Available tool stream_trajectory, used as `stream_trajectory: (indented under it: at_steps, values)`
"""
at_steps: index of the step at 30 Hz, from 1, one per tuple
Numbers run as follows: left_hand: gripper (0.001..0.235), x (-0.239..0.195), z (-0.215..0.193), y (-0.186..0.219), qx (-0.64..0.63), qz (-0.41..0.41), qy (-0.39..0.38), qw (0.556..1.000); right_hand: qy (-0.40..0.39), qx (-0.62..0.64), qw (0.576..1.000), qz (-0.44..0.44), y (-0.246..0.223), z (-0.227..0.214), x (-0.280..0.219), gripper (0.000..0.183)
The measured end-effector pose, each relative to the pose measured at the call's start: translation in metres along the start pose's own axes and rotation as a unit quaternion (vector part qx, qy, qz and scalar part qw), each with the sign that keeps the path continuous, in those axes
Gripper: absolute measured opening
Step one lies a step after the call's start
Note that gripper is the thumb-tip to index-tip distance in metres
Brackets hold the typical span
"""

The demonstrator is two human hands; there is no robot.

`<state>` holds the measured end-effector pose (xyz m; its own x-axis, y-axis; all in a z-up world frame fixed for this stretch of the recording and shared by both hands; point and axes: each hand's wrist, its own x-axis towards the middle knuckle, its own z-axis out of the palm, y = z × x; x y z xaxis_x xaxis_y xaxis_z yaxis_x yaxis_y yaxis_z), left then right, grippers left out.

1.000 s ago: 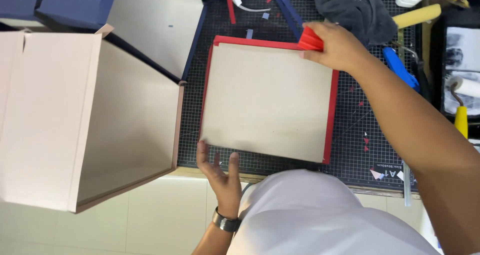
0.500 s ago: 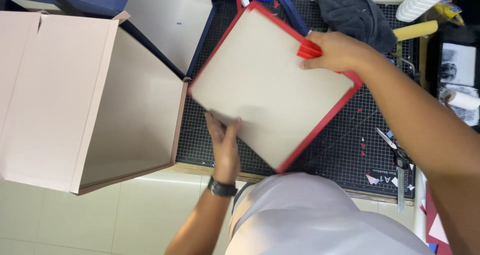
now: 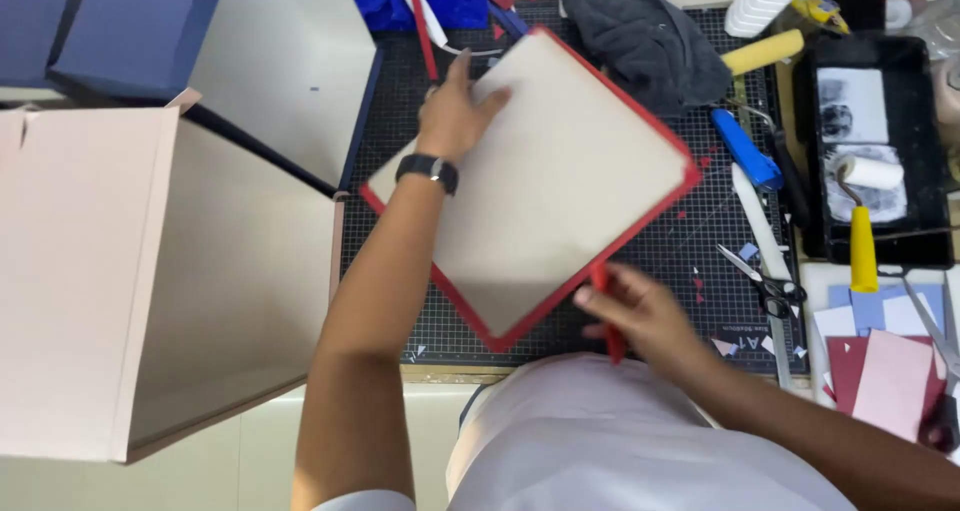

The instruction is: The person applies red tape to the edges of a rectangular board, smoothing it with a roller and trimming excess with scissors. The person works on one side of the board, pressing the tape along the perimeter and cutting off overhangs.

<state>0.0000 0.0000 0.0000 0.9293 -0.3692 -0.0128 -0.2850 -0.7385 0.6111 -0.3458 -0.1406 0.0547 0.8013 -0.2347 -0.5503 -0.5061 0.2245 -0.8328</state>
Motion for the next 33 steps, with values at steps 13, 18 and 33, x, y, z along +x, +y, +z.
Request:
stream_trajectory:
  at_steps: [13, 18, 33]
  values:
    - [0.061, -0.044, 0.114, 0.090, 0.113, 0.199, -0.009, 0.973, 0.125, -0.134, 0.964, -0.193, -0.040, -0.091, 0.012, 0.062]
    - [0.064, -0.037, 0.140, 0.097, 0.123, 0.196, 0.024, 0.973, 0.151, -0.124, 0.946, -0.259, -0.012, -0.093, 0.028, 0.052]
    - [0.064, -0.043, 0.134, 0.103, 0.140, 0.188, 0.006, 0.972, 0.155, -0.309, 0.781, -0.520, -0.041, -0.107, 0.254, 0.019]
